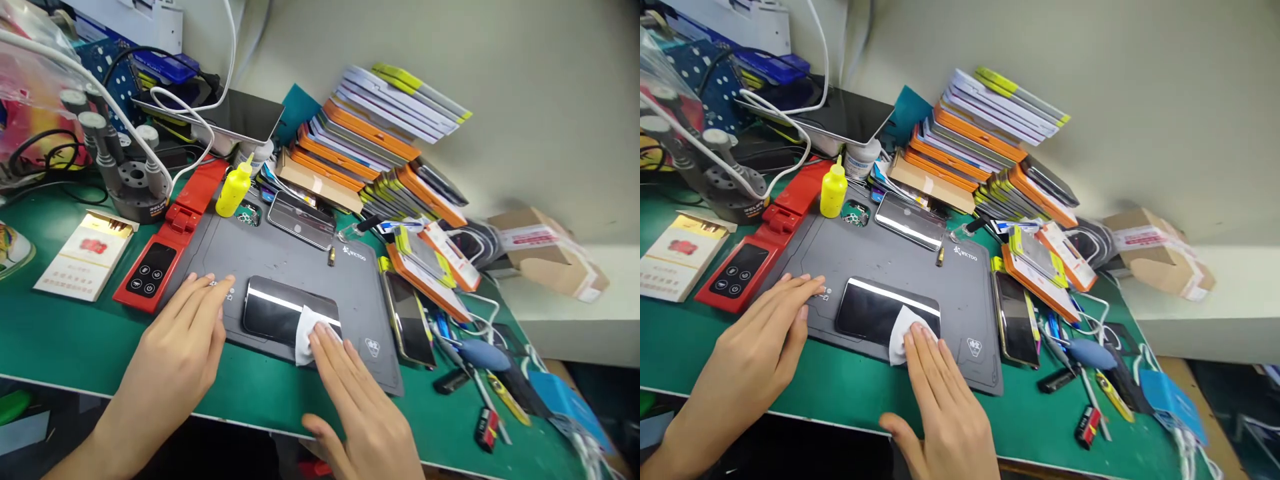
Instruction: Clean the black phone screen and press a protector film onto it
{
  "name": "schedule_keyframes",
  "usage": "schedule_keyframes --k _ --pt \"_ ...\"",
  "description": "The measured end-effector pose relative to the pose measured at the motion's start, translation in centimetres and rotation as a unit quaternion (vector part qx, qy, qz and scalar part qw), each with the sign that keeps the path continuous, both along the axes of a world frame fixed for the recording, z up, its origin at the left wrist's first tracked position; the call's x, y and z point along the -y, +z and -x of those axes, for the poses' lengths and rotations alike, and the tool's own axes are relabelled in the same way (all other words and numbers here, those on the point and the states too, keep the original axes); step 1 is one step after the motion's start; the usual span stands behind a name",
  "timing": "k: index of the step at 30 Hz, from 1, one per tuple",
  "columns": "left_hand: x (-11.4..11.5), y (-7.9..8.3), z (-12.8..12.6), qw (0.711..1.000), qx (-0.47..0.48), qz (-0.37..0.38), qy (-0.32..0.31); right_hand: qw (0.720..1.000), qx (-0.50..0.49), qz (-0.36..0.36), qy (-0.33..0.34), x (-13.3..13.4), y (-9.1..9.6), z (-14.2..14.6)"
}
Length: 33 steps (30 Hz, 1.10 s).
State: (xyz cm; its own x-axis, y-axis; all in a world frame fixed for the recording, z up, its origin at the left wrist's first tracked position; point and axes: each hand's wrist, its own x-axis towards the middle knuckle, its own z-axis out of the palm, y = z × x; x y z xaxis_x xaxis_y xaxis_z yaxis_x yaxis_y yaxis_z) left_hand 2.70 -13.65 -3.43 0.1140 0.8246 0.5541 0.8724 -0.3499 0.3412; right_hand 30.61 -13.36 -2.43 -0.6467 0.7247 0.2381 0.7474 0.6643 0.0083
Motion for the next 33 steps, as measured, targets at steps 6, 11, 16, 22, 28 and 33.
schedule_keyframes --k 6,11,16,22,28,33 --pt "0.0 -0.1 0.2 1.0 -0.009 0.003 0.0 1.0 -0.013 0.001 -0.026 -1.6 -0.4 1.9" --pt "0.1 -0.4 0.4 1.0 -0.019 0.004 -0.009 1.0 0.012 -0.012 0.005 0.1 -0.1 1.8" --pt "0.2 -0.5 0.6 1.0 -0.012 0.005 -0.008 0.999 -0.006 -0.016 -0.035 -2.1 -0.2 3.3" --pt "0.1 -1.0 0.6 1.0 -0.021 -0.012 -0.019 1.0 0.012 -0.02 0.013 0.1 -0.2 3.3" --pt "-0.2 -1.0 0.9 0.999 0.0 -0.019 -0.032 0.999 -0.022 -0.028 -0.034 -1.8 -0.1 5.3" --pt "-0.4 -0.7 1.0 0.999 0.016 -0.01 -0.041 0.998 -0.024 -0.024 0.048 0.7 0.7 5.3"
